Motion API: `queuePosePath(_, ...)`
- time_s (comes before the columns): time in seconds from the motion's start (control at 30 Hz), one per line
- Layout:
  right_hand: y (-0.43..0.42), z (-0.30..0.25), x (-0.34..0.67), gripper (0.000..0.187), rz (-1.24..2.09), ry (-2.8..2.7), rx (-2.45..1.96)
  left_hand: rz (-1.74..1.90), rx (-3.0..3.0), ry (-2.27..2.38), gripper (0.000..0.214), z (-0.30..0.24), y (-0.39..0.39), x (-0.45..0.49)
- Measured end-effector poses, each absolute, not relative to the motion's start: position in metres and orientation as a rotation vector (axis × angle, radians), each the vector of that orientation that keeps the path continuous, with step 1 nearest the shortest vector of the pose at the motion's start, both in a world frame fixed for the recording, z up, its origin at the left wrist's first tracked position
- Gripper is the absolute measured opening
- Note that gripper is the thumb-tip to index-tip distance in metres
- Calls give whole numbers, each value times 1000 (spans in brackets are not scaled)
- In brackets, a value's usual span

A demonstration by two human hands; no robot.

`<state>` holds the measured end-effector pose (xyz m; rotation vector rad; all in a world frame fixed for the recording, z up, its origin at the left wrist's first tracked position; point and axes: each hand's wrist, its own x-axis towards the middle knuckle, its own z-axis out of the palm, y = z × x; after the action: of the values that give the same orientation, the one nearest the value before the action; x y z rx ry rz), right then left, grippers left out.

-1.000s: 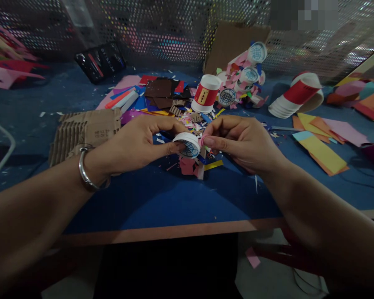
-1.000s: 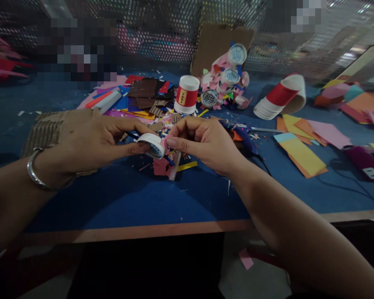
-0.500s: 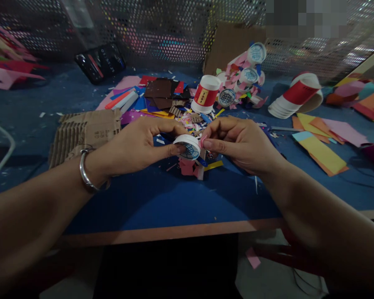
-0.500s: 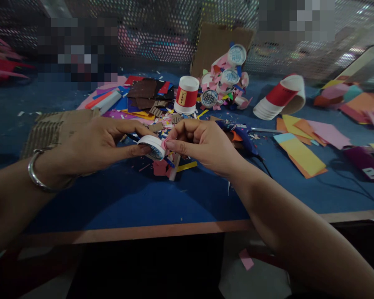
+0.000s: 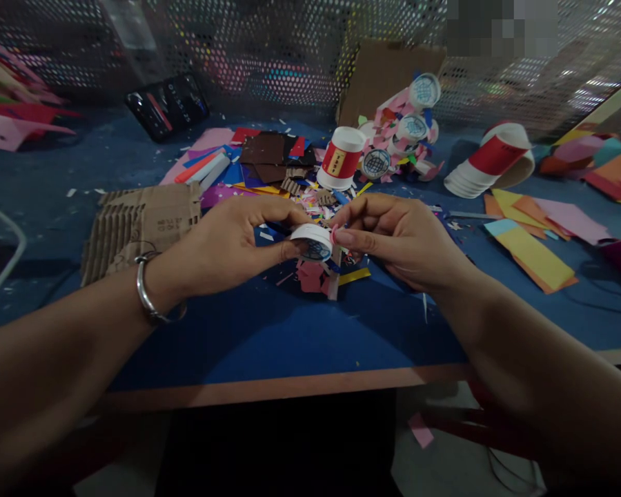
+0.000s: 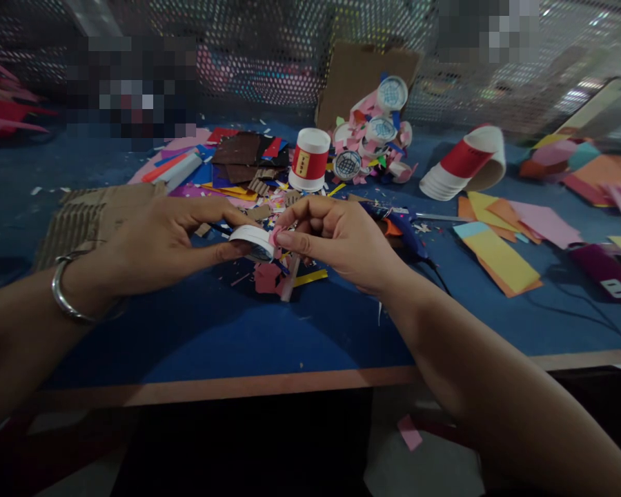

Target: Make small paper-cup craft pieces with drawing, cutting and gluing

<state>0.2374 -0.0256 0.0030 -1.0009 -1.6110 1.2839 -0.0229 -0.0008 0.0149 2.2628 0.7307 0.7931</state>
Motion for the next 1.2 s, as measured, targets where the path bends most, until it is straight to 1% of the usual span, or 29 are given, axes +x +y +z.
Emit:
queuePosePath(0.13, -26, 4, 236, 45, 1304, -1587, -994, 788, 2240, 733, 23, 15, 0, -22)
queuePosePath(0.47, -25, 4, 236, 49, 1289, -1623, -1015, 742, 2294, 787, 17, 17, -3, -21)
queuePosePath(0.67, -26, 5, 235, 39, 1198, -1518, -986, 768, 2257, 769, 14, 18, -3, -21)
queuePosePath(0.8, -25, 5, 233, 38, 1180, -1448, -972, 781, 2260, 766, 11, 19, -3, -22)
queuePosePath(0.9, -25, 4, 233, 34, 1184, -1437, -955, 800, 2291, 771, 14, 19, -3, -23)
queuePosePath(1.2, -30, 6, 233, 26, 1166, -1477, -986, 903, 2436, 916, 9, 23, -6, -24)
